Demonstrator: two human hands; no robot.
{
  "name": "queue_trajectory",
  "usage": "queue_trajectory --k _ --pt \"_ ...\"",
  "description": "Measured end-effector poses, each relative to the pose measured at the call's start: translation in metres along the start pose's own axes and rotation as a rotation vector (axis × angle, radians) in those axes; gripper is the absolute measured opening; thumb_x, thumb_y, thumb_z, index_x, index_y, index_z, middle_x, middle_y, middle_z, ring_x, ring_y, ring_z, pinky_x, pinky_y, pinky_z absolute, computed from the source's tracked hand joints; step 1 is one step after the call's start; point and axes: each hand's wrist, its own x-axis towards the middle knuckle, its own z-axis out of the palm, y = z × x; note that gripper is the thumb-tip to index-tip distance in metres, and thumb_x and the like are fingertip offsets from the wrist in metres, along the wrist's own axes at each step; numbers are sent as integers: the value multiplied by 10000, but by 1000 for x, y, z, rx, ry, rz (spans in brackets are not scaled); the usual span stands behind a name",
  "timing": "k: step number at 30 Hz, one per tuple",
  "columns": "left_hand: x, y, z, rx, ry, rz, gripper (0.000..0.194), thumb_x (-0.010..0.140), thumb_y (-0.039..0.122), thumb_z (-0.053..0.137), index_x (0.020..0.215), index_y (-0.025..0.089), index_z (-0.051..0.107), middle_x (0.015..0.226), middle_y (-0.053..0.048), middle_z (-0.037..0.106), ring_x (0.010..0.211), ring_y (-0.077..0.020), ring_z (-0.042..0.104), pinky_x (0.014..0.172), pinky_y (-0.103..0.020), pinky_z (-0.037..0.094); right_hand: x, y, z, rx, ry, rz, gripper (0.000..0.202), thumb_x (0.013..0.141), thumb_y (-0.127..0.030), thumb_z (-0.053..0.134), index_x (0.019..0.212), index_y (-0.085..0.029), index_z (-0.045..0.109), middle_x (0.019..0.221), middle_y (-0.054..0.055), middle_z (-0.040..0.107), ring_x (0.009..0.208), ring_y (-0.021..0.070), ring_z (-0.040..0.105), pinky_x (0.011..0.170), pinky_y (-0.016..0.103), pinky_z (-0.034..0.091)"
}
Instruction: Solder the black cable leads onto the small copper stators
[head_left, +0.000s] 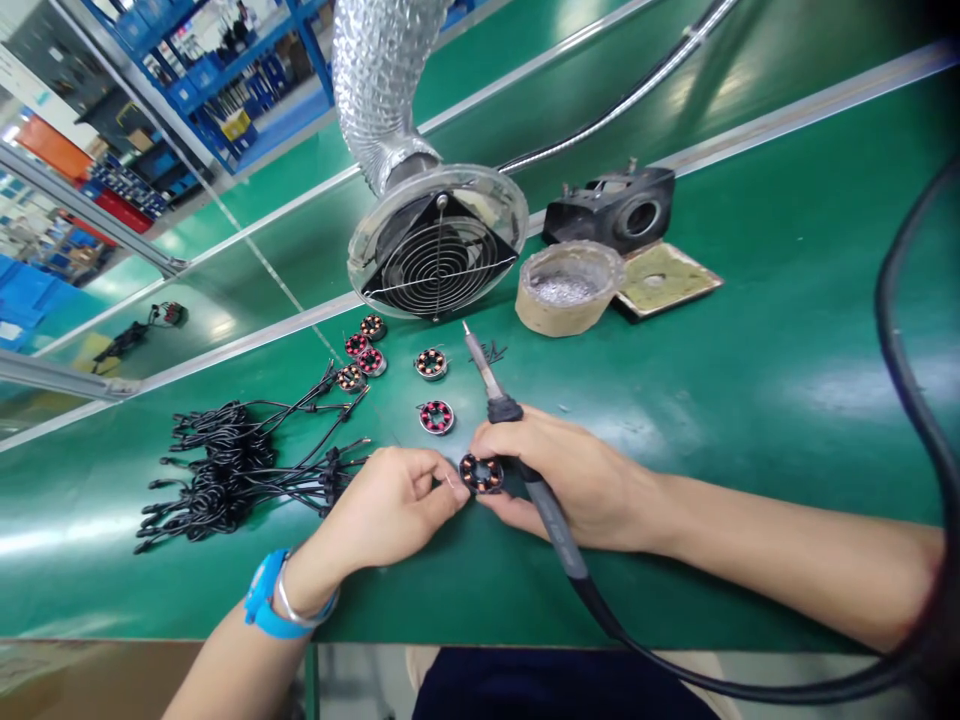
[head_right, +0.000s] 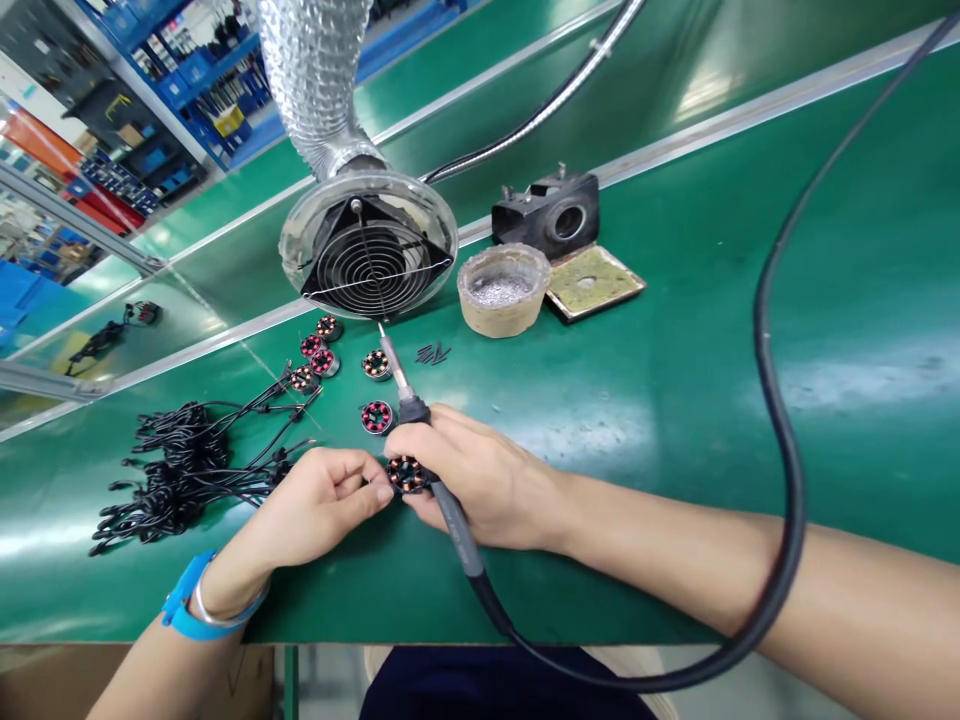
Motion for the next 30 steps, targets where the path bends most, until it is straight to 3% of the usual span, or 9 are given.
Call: queue_trajectory --k 4,7,10,13,16,20,24,30 --pt "-1 1 -12 -233 -47 6 337 786 470 626 698 155 545 517 89 305 488 -66 227 472 -221 182 0 2 0 -2 2 18 272 807 -125 542 1061 -197 474 853 39 604 737 167 539 652 265 483" --pt "-1 1 -16 -174 -3 21 350 777 485 637 705 150 563 509 94 283 488 -64 207 478 -224 172 1 1 -1 -1 8 -3 278 810 -115 536 1067 -196 467 840 32 600 729 161 532 642 256 472" --pt "3 0 -7 -104 34 20 301 787 443 634 743 146 609 507 89 302 484 -64 219 473 -222 166 2 -1 -1 25 -10 -25 254 818 -102 519 1046 -199 463 845 32 612 728 160 538 645 255 466" --pt "7 0 -1 -294 10 7 263 739 393 633 675 145 574 507 74 370 462 -53 253 457 -212 180 3 -2 -2 67 -47 -22 245 814 -94 523 1028 -196 463 861 37 625 729 157 534 651 255 462" --pt "8 1 -6 -475 -16 -32 246 684 383 628 641 152 559 459 82 346 403 -42 207 420 -217 128 2 -1 -3 85 -76 -7 258 811 -88 521 1038 -195 465 863 30 627 721 150 523 652 256 458" --pt "5 0 -10 -335 60 31 276 721 410 635 657 152 561 493 77 367 443 -51 240 446 -215 178 2 0 -2 92 -89 -2 269 806 -80 517 1042 -201 473 861 23 630 718 144 530 653 249 460" --pt "8 -4 0 -111 135 57 282 798 427 605 750 149 607 519 83 352 487 -65 248 479 -218 188 1 0 -1 98 -86 -41 334 799 -75 516 1102 -206 465 913 35 649 741 149 558 669 247 480" --pt "5 0 -11 -288 38 87 167 724 304 595 675 148 562 512 73 395 486 -63 280 500 -218 230 0 0 -1 120 -109 -45 313 798 -66 497 1075 -210 465 932 44 657 746 138 579 670 238 496"
